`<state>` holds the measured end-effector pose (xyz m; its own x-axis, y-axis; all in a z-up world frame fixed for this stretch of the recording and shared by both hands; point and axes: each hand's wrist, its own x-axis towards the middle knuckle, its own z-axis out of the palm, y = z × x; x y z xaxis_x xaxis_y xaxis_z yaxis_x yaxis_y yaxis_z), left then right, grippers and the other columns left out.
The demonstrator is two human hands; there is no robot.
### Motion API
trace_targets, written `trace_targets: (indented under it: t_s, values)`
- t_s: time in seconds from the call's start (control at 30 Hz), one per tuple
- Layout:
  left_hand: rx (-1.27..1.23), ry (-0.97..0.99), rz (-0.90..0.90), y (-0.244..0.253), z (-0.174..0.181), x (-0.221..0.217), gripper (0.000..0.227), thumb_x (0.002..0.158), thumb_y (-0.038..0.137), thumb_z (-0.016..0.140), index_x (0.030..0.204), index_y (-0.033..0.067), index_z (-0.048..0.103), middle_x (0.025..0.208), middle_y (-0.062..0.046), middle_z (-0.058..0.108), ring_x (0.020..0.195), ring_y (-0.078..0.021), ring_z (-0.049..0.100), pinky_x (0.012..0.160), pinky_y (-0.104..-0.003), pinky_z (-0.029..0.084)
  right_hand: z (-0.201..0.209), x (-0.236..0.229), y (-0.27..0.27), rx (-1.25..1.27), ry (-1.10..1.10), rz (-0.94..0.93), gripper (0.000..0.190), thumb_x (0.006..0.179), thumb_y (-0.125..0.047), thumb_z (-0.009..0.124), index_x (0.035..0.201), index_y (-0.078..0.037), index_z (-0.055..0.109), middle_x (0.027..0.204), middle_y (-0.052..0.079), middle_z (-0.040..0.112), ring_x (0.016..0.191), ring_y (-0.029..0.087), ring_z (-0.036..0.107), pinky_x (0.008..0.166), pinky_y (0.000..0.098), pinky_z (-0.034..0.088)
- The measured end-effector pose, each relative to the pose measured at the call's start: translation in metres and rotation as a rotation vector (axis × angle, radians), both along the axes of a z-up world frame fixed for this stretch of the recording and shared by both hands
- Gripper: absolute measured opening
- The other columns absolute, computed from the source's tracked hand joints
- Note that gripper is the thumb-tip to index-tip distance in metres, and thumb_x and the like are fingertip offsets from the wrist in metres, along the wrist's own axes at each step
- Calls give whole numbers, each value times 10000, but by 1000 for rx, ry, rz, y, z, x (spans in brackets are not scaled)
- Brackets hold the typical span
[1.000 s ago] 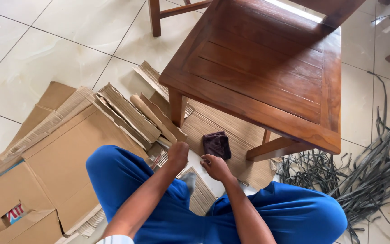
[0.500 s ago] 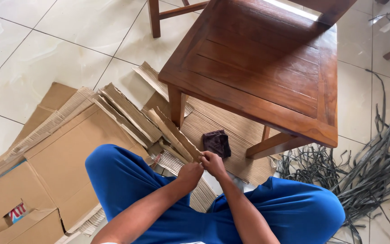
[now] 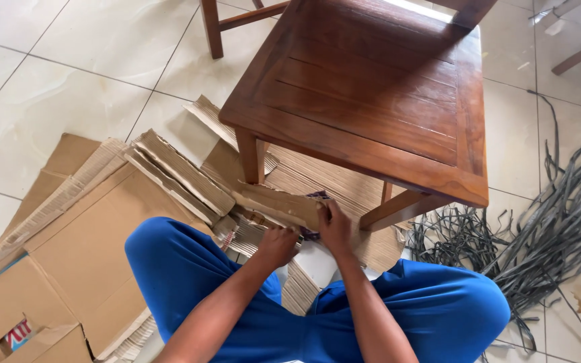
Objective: Cleaning a wooden chair with a cloth and then wrapping its legs with cardboard and plastic strips for protection.
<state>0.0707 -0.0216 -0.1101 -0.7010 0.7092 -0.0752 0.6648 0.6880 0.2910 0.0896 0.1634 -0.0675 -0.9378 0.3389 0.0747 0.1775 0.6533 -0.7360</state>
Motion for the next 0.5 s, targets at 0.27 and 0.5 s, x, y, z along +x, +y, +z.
trace_targets:
  t_s: [0.27, 0.5]
  values:
    - [832, 193, -187, 41, 150, 12, 215, 925, 328, 740, 1030, 141, 759, 929, -73, 743, 822, -291, 728, 685, -382, 592, 150, 51, 59, -95, -36, -66, 280, 986, -191, 597, 1254, -235, 666, 886, 242, 736, 842, 466, 718, 714, 550, 590]
    - [820, 195, -208, 92, 174, 26, 727, 809, 262, 823, 1469, 141, 545, 1323, -107, 606, 1177, -340, 637, 954, -424, 545, 156, 117, 119, -530, 145, -304, 304, 938, -94, 513, 1185, -100, 690, 527, 179, 601, 412, 189, 554, 365, 254, 448]
